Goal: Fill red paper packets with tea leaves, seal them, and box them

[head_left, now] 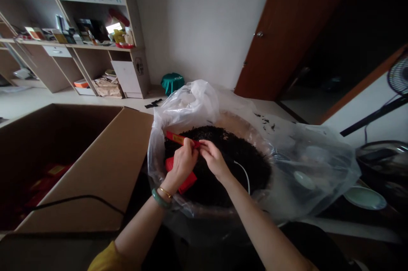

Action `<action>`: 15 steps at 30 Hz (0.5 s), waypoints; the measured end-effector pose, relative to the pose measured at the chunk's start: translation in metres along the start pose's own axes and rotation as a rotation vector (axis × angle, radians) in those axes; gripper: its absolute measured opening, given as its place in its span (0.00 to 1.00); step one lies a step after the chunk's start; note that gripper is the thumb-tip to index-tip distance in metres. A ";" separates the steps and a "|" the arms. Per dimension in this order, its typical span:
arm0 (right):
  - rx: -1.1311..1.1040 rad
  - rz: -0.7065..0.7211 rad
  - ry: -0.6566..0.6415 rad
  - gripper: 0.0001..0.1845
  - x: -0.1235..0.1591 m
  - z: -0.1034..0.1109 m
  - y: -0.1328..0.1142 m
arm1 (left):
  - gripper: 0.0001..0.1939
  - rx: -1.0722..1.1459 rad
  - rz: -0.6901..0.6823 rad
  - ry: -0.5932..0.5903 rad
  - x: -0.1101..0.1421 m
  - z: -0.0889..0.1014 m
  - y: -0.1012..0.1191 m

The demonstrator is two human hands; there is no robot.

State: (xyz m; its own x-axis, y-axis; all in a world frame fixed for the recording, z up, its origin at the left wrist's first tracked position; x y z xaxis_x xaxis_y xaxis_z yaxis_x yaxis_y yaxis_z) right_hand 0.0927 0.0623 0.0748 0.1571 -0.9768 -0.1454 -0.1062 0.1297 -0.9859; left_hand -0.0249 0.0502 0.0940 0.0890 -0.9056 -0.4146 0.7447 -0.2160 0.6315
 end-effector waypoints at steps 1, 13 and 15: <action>-0.006 0.020 0.048 0.18 0.003 0.003 -0.002 | 0.08 0.028 0.027 0.021 0.000 0.000 0.000; 0.109 -0.004 -0.242 0.35 -0.002 -0.015 0.001 | 0.07 0.136 -0.041 -0.080 0.013 -0.012 0.025; 0.113 -0.041 -0.250 0.37 -0.007 -0.015 0.009 | 0.08 0.088 -0.059 -0.118 0.015 -0.018 0.028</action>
State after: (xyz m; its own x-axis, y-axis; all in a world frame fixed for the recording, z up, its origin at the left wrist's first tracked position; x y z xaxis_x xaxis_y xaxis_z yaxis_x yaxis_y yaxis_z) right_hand 0.0757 0.0678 0.0681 0.3983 -0.9109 -0.1074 0.0133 0.1228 -0.9923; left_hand 0.0089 0.0371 0.0940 -0.0356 -0.9261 -0.3757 0.6849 -0.2964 0.6657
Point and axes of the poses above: each hand's wrist, its own x-axis away from the middle knuckle, its own z-axis out of the back of the hand, y = z × x, the point moved 8 cm from there along -x, towards the middle knuckle, and after that the axes turned 2 degrees about y, right-handed, at the moved point
